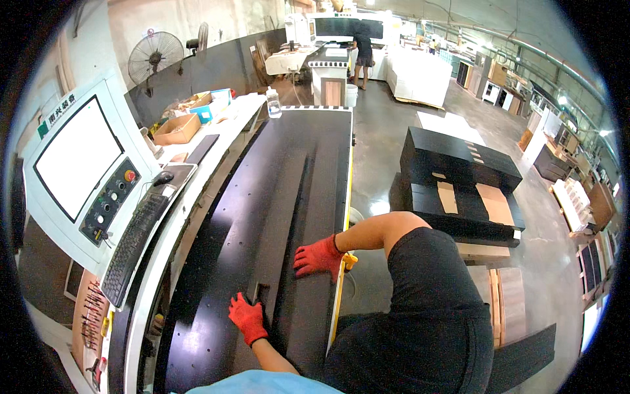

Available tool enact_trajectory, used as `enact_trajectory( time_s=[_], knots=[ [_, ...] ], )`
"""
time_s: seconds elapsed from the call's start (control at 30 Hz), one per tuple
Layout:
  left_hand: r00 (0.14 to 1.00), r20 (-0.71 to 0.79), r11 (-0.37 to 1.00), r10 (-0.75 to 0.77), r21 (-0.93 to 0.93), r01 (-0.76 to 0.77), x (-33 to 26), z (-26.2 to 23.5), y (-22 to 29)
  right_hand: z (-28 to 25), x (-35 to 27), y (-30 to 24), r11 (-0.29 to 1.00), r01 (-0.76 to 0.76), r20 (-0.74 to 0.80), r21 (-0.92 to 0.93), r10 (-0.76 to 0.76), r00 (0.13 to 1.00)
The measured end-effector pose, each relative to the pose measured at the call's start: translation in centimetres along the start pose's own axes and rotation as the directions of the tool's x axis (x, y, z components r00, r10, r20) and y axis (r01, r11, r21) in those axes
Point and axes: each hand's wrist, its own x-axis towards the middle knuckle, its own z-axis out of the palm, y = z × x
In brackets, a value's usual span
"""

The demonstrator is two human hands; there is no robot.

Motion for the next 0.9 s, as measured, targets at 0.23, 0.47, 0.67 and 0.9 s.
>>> enact_trajectory(
  time_s=[0.23,0.47,0.67,0.9],
  knots=[
    [0.999,0.029,1.0,-0.02,-0.008,0.02,0.0,-0.7,0.4,-0.3,0.2,-0.2,1.0,0.021,-0.004,0.0,-0.021,1.0],
    [1.0,0.016,1.0,-0.027,-0.013,0.027,-0.3,-0.3,0.0,-0.4,0.4,-0.2,1.0,0.019,0.023,-0.002,-0.018,1.0],
    [0.999,-0.039,1.0,0.002,-0.027,-0.003,-0.2,-0.3,-0.1,-0.2,0.2,-0.3,1.0,-0.013,0.036,0.022,0.012,0.999],
    [0.998,-0.056,0.999,-0.012,-0.04,0.01,0.1,0.8,-0.7,0.1,0.0,0.0,0.999,0.035,0.003,-0.008,-0.035,0.999]
  ],
)
